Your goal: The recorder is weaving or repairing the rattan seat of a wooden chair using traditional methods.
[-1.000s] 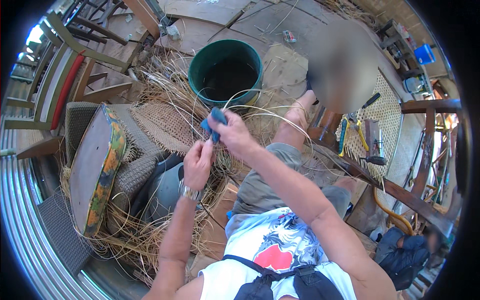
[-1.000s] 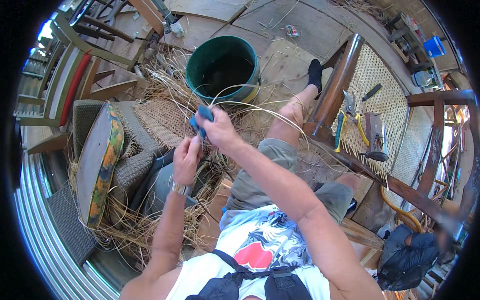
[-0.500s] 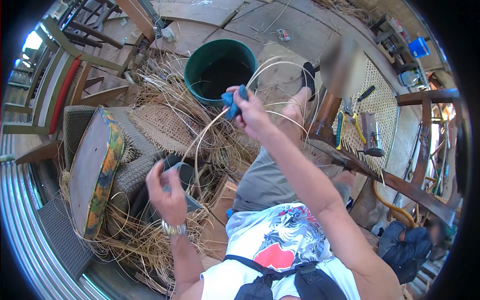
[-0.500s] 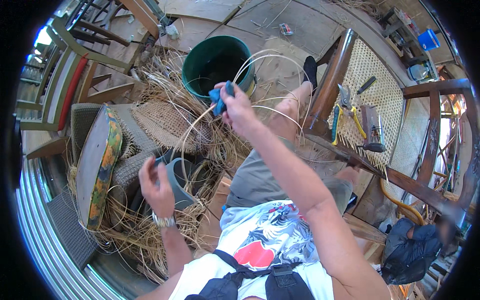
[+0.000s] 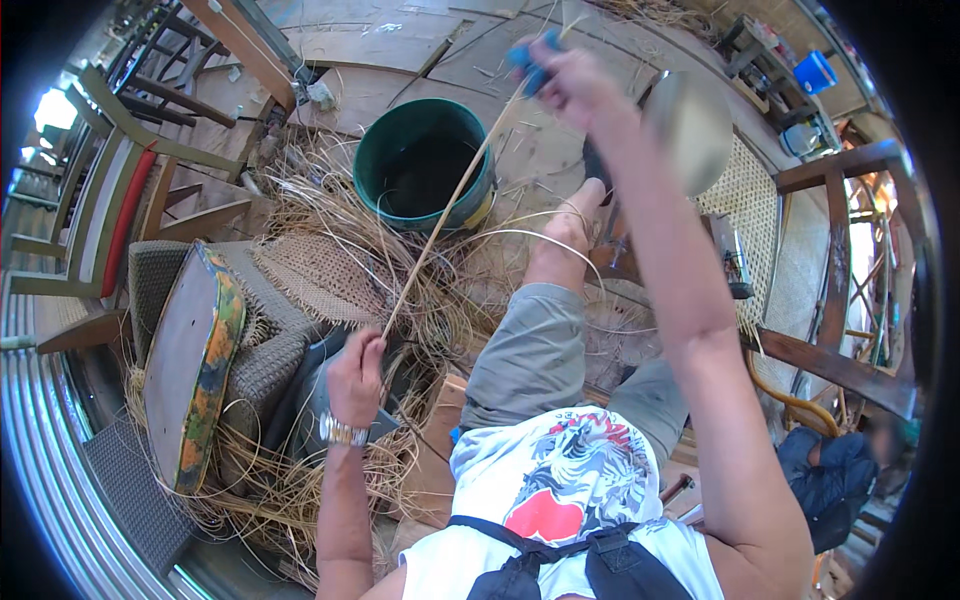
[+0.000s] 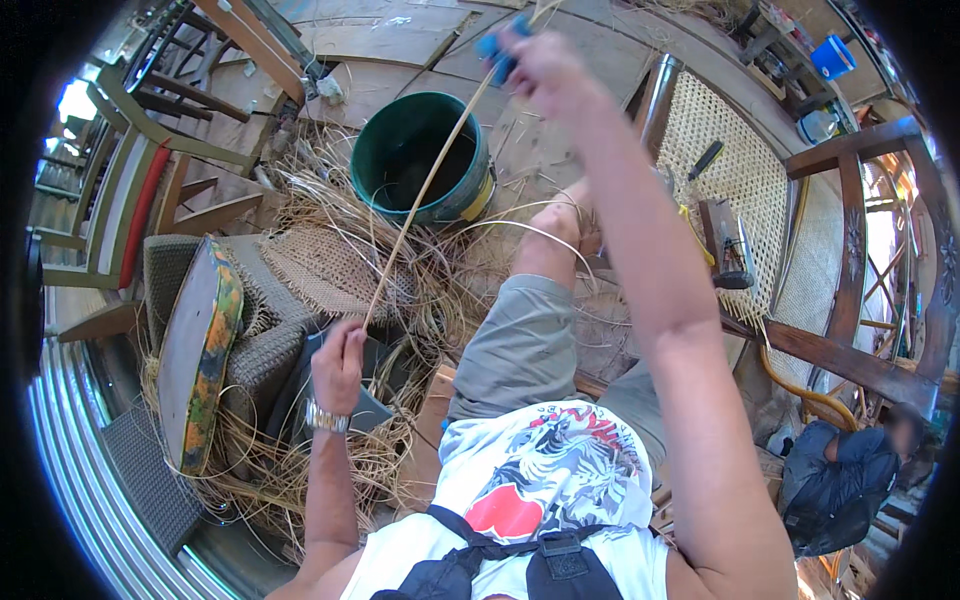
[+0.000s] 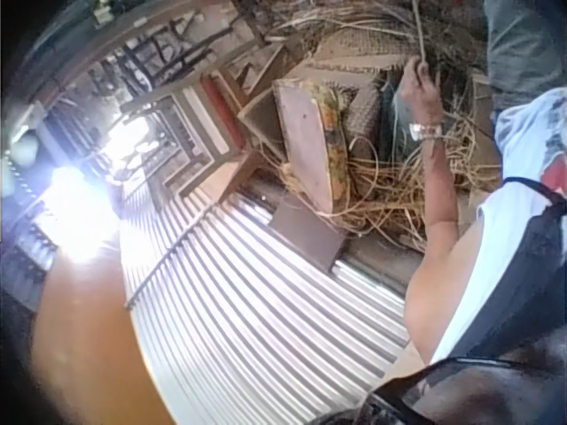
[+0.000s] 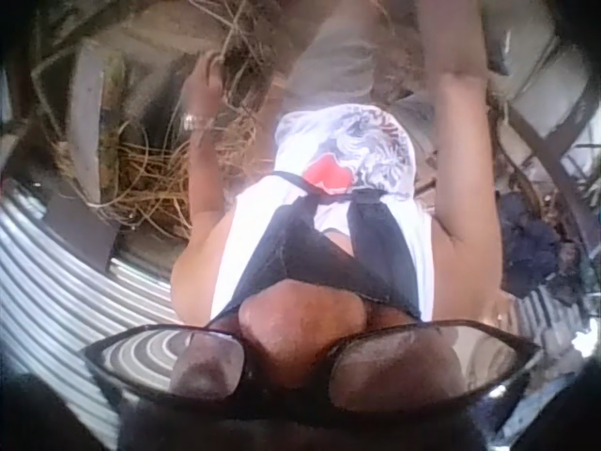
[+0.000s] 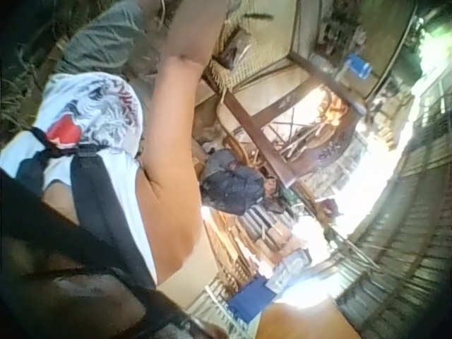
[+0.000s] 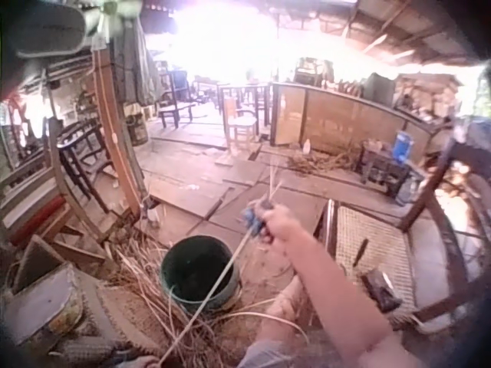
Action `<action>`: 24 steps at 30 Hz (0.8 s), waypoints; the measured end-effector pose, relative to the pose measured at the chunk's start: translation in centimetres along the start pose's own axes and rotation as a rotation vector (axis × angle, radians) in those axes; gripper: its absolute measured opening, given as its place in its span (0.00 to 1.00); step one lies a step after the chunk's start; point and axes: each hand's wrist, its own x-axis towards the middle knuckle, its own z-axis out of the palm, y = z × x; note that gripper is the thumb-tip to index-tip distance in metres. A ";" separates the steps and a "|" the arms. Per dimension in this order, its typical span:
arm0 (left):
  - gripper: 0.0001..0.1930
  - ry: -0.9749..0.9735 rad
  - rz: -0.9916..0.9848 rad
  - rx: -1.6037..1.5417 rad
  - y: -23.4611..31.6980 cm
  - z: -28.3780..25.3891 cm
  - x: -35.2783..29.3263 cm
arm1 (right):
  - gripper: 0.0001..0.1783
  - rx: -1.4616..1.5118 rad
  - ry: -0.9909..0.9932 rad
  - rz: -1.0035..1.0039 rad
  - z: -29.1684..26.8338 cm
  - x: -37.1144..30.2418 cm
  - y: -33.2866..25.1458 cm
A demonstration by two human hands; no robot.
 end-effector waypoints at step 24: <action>0.19 -0.120 -0.270 -0.815 2.6 2.1 1.8 | 0.12 -0.390 0.200 -0.073 4.3 -4.3 15.7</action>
